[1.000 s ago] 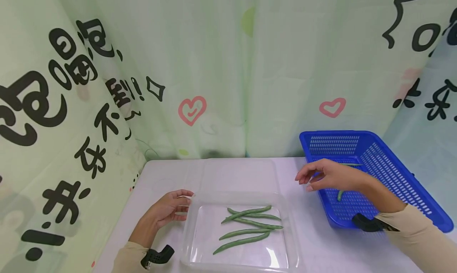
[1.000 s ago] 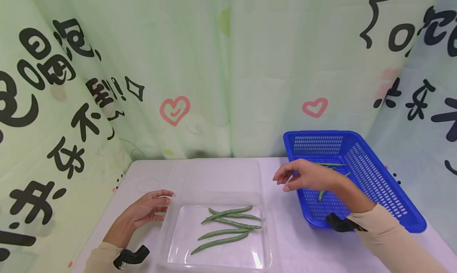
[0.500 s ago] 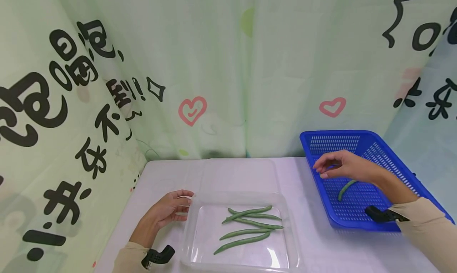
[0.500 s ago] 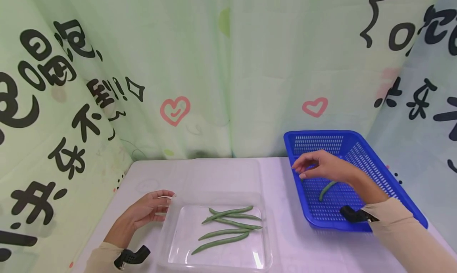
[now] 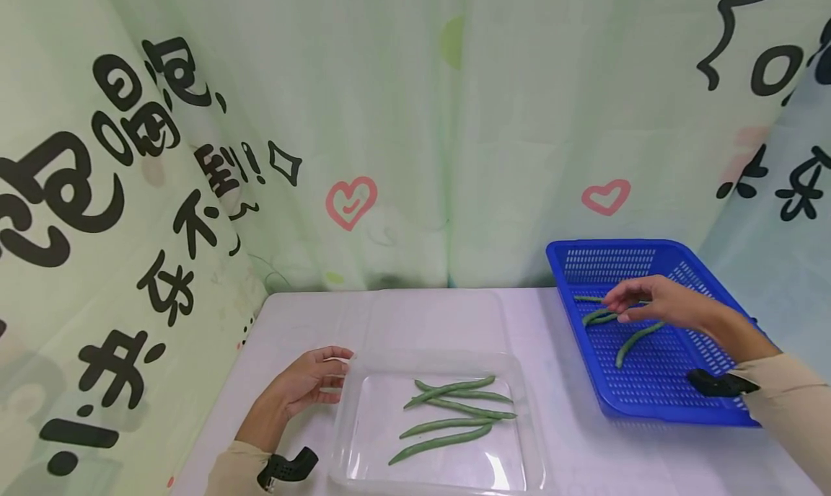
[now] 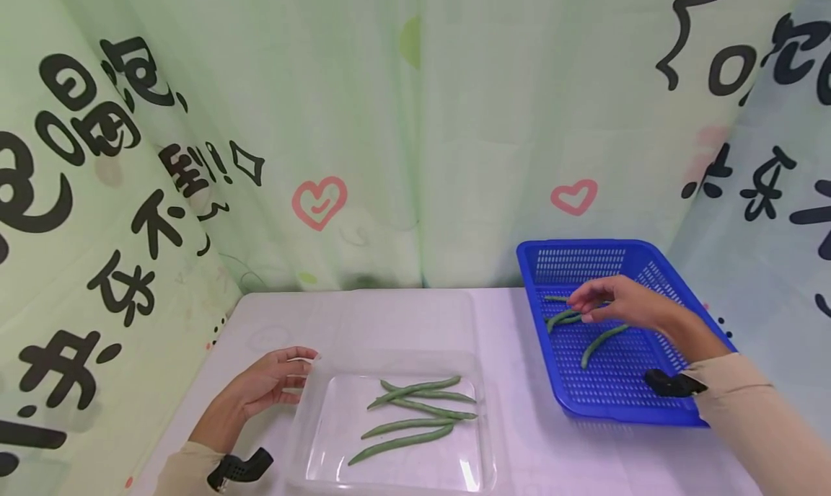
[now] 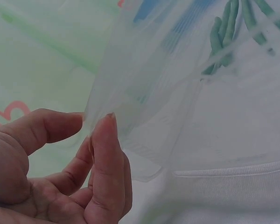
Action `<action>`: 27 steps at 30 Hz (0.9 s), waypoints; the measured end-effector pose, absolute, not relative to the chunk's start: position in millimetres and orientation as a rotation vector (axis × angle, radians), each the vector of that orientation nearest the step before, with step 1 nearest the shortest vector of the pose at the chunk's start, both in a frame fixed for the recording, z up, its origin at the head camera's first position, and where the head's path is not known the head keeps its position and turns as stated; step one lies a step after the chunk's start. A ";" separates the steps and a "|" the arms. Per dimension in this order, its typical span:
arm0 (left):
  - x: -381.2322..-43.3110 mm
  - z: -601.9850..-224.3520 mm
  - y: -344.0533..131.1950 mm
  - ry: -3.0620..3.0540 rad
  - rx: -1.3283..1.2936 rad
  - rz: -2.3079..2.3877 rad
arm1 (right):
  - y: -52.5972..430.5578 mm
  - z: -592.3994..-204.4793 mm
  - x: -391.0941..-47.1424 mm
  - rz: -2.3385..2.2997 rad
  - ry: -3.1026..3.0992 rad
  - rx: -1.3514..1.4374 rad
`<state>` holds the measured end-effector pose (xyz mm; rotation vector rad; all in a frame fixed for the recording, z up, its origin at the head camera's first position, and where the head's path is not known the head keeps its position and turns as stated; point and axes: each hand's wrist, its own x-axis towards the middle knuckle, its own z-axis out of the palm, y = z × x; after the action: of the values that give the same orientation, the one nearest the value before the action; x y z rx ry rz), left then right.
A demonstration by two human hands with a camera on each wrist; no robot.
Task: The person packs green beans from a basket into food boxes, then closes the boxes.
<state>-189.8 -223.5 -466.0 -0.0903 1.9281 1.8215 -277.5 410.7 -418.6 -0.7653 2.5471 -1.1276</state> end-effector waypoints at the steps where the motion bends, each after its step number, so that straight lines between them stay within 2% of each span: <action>1: -189.4 -466.0 -223.5 1.927 -0.091 1.823 | 413.8 -420.0 -277.8 -1.126 2.548 -0.744; 13: -189.1 -466.9 -223.8 1.944 -0.100 1.825 | 436.4 -438.1 -287.9 -1.096 2.490 -0.513; 27: -187.8 -468.1 -223.7 1.979 -0.112 1.820 | 441.7 -447.3 -292.2 -1.004 2.474 -0.435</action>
<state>-187.8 -223.7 -468.1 -0.1119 1.9786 1.8202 -292.2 441.7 -447.3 -0.4353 2.4737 -1.0037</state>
